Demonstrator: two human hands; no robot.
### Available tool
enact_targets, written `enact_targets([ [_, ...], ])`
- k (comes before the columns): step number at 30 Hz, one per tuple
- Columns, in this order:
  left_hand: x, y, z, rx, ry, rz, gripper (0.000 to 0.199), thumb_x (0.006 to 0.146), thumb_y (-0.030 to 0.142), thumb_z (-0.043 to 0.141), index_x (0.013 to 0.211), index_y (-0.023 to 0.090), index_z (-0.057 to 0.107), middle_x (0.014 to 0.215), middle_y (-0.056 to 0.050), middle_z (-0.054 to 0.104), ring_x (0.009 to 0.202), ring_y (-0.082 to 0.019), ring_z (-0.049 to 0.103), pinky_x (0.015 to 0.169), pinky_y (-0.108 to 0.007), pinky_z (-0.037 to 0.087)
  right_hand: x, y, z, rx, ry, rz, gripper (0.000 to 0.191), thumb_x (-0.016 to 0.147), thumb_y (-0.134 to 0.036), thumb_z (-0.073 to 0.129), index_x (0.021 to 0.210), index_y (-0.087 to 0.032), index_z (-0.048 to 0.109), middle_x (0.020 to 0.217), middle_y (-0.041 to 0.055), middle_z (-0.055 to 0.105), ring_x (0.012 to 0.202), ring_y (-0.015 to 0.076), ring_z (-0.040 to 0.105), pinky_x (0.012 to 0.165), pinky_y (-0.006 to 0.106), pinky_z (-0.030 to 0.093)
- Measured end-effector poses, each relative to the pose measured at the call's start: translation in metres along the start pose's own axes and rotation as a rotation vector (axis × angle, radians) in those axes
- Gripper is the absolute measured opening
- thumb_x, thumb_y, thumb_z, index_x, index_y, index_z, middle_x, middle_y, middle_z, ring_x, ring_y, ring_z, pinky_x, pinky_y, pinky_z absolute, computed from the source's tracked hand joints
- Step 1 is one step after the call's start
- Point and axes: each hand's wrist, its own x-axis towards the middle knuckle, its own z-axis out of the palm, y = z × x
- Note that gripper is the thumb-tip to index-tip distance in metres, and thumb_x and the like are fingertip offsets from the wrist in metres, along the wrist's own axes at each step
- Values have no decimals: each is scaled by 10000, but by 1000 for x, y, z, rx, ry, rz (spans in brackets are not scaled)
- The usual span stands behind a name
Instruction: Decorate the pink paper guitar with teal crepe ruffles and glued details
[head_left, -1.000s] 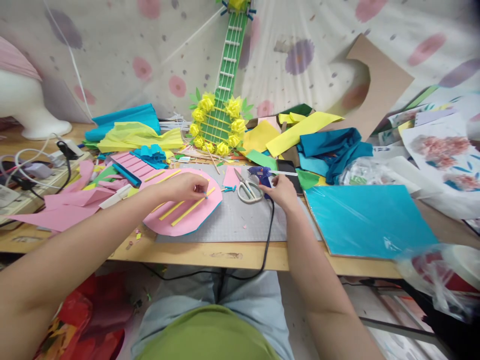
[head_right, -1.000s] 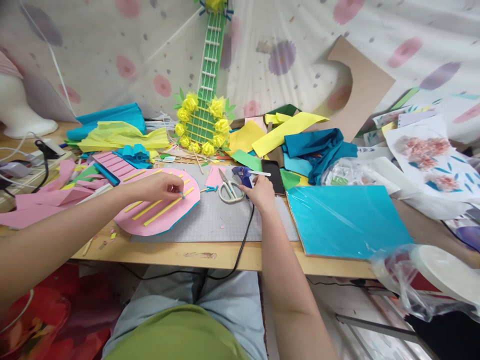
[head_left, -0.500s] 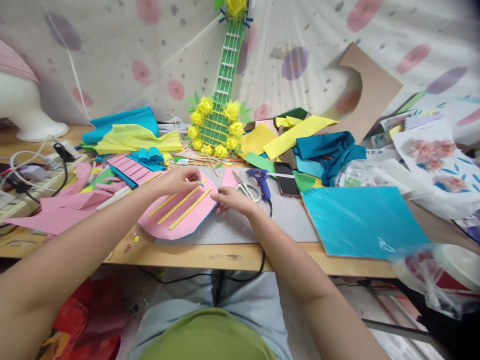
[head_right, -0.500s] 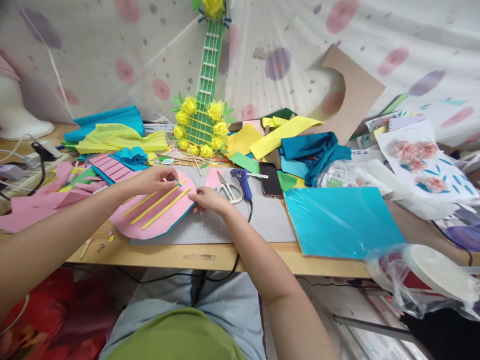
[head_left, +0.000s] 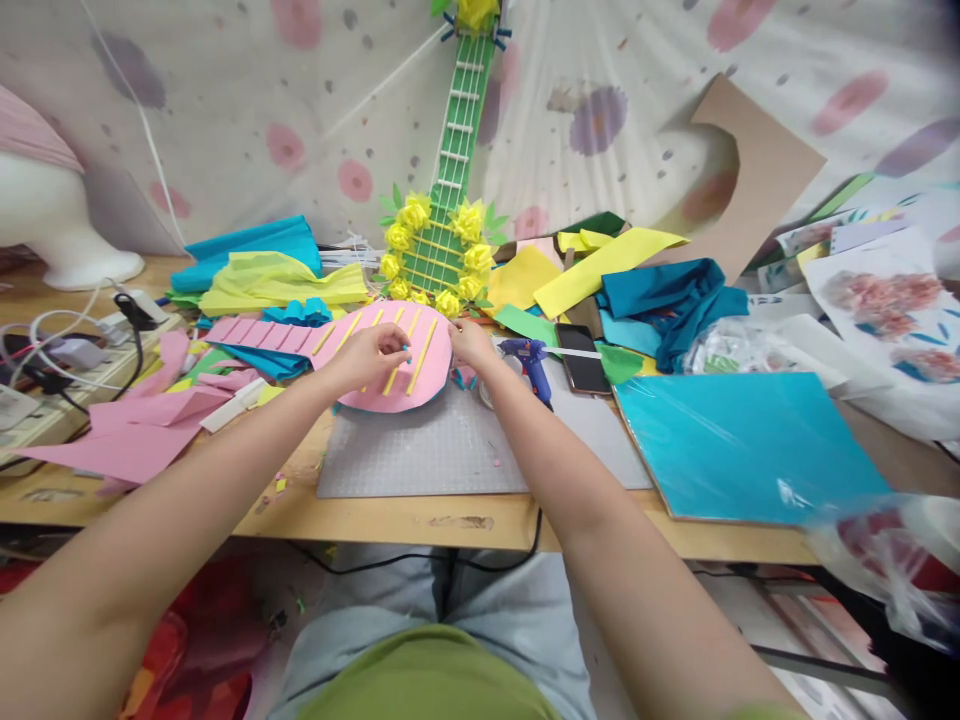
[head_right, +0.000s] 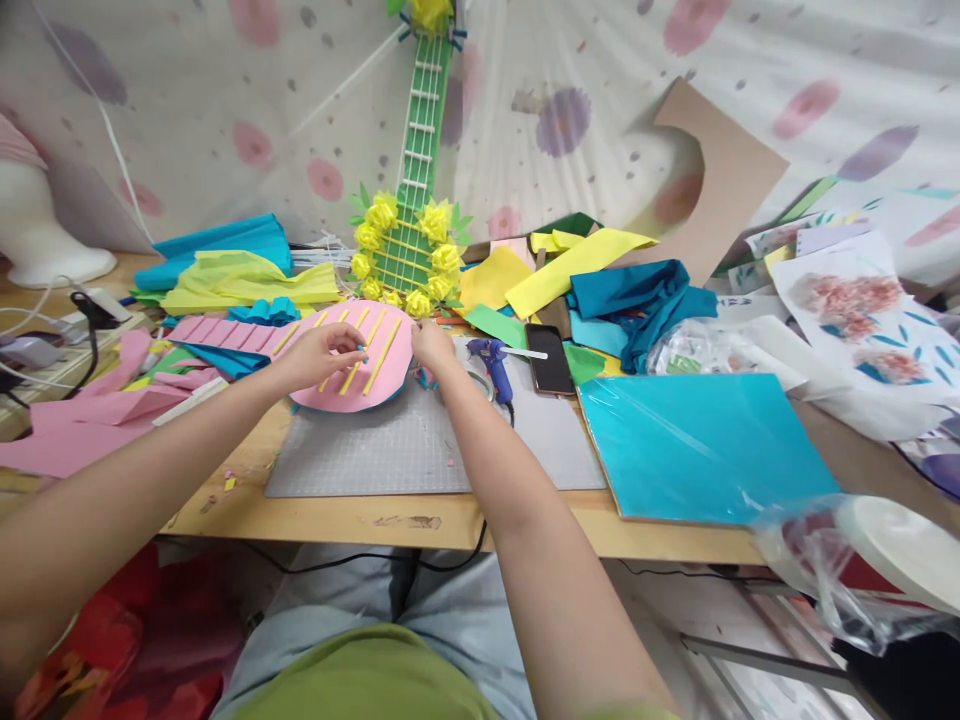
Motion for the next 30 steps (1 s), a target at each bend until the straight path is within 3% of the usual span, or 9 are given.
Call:
enact_targets([
  [7,-6,-2,26,88,156,30,220,729,313,562,894,206,660,896,-24,666,760,-135,576,675,-250,436,-31,11,3,-37,84,-24,344,868,-342,356,1080,-164,560,1083,110,617,984,214,560,820,316,403],
  [13,-4,-7,40,167,222,40,242,743,303,558,934,210,672,887,-34,666,774,-153,565,692,-274,421,-67,32,-30,-46,118,-139,278,840,-366,421,934,-192,615,913,56,663,817,171,590,695,260,397],
  [19,-4,-12,50,216,219,85,214,757,292,542,903,200,669,811,-36,657,756,-159,549,696,-282,412,-82,67,-52,54,165,-65,265,816,-403,439,825,-204,613,780,24,666,711,143,590,619,233,387],
  [25,-10,-12,53,169,239,90,212,766,289,527,906,195,655,839,-37,658,767,-152,551,720,-284,423,-88,75,-44,308,-67,14,292,782,-454,451,760,-192,578,617,-4,620,501,106,540,501,214,388],
  [28,-15,-12,53,128,279,82,201,770,282,518,895,195,649,865,-43,660,785,-155,555,736,-289,434,-89,77,-47,259,-165,24,334,771,-477,450,668,-180,566,562,-2,597,459,99,501,470,213,359],
  [30,-18,-12,53,97,300,95,187,773,268,515,887,195,644,860,-44,659,779,-151,557,739,-289,441,-89,82,-54,175,-165,77,368,752,-498,463,593,-175,539,507,-7,558,439,97,469,458,217,328],
])
